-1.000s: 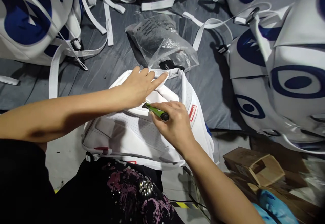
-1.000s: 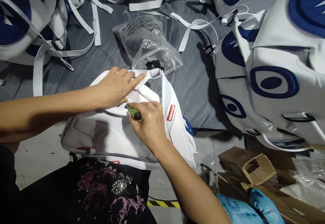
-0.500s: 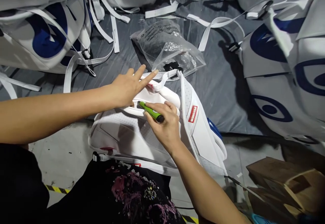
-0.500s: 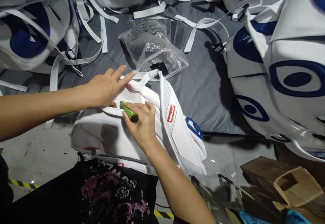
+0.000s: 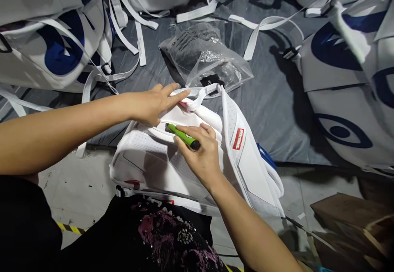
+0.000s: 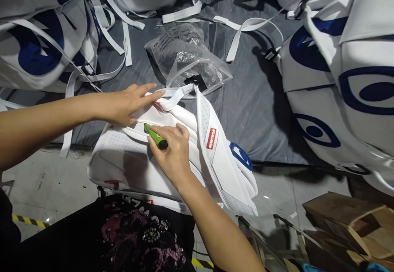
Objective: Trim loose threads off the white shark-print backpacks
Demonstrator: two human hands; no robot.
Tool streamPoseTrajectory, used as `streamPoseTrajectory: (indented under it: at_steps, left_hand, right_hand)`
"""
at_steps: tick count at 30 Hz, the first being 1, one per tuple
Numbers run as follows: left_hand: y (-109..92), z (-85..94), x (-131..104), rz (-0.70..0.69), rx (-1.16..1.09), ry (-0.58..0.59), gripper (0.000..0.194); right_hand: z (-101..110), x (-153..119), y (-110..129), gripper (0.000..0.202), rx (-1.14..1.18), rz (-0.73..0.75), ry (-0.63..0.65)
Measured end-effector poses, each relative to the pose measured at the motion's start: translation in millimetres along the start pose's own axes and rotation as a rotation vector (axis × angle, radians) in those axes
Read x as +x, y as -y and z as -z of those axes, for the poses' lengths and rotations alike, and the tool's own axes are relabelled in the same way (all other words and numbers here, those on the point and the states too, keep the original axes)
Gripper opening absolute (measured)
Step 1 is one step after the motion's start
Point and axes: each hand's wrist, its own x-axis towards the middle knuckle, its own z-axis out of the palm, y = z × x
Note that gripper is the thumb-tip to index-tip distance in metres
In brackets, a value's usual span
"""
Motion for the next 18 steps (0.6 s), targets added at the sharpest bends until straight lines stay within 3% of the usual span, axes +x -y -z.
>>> streamPoseTrajectory:
  at_steps: [10,18]
  left_hand:
    - [12,-2.4,-3,-0.052,-0.056,-0.015,0.108]
    - [19,-2.2,-1,-0.092,-0.004,-0.011,0.109]
  right_hand:
    - [6,-2,5,0.017,-0.079,0.001,-0.015]
    - [-17,8,11,0.016,0.055,-0.003,0.021]
